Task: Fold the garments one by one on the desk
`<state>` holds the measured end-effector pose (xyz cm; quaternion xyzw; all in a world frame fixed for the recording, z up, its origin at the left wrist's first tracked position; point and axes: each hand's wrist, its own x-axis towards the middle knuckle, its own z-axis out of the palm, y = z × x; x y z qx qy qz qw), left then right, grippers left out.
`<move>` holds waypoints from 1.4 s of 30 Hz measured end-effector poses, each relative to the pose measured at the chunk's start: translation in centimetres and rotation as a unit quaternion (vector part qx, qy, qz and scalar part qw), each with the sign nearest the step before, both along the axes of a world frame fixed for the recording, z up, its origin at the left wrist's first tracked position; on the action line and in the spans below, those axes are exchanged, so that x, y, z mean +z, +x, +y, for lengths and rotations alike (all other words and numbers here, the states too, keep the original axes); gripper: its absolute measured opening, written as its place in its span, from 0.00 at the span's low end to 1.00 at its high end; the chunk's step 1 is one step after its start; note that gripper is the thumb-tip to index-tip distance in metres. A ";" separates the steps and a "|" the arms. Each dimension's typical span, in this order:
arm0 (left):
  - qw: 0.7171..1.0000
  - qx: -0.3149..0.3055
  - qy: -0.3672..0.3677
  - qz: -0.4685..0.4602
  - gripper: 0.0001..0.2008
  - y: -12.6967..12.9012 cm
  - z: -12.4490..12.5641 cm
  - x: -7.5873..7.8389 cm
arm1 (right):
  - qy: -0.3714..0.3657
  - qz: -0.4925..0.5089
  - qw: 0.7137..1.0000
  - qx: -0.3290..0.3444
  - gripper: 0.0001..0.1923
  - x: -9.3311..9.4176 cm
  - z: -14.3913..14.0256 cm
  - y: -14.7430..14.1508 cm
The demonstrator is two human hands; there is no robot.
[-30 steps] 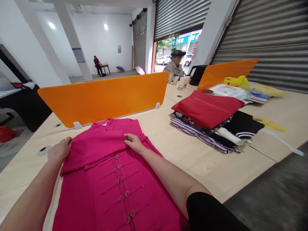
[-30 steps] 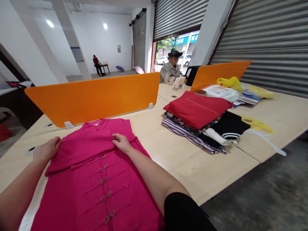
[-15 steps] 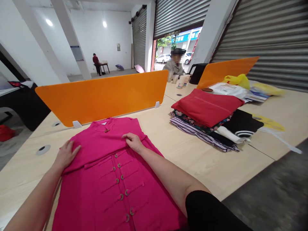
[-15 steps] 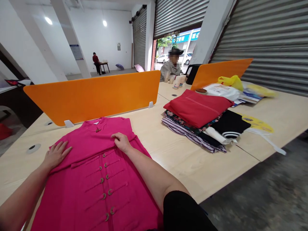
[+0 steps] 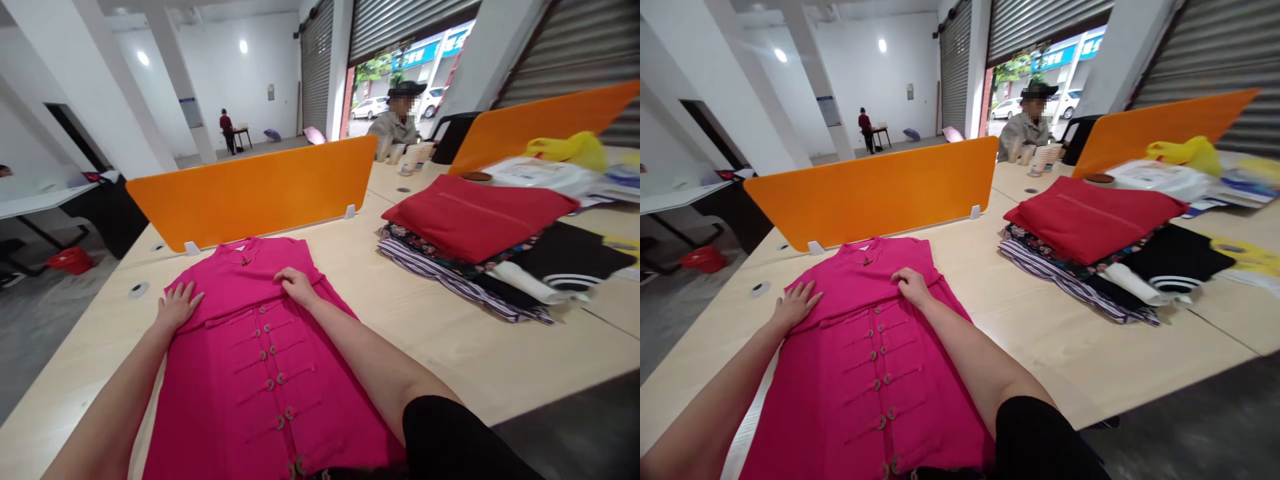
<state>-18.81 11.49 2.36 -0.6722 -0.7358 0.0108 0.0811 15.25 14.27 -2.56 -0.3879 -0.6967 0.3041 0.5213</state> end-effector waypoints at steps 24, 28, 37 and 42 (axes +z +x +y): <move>0.973 -0.221 0.019 -0.063 0.33 17.7 -3.0 -3.1 | 0.011 -0.192 0.957 -0.217 0.21 0.8 4.2 5.6; 0.974 -0.216 0.019 -0.061 0.32 17.7 -2.9 -3.2 | -0.017 -0.302 0.937 -0.175 0.24 1.5 6.6 5.5; 0.971 -0.229 0.025 -0.068 0.31 17.6 -3.1 -3.6 | -0.091 -0.440 0.881 -0.151 0.20 2.6 10.5 4.8; 0.969 -0.232 0.037 -0.072 0.31 17.6 -3.2 -3.6 | -0.109 -0.445 0.859 -0.228 0.20 2.7 9.4 4.4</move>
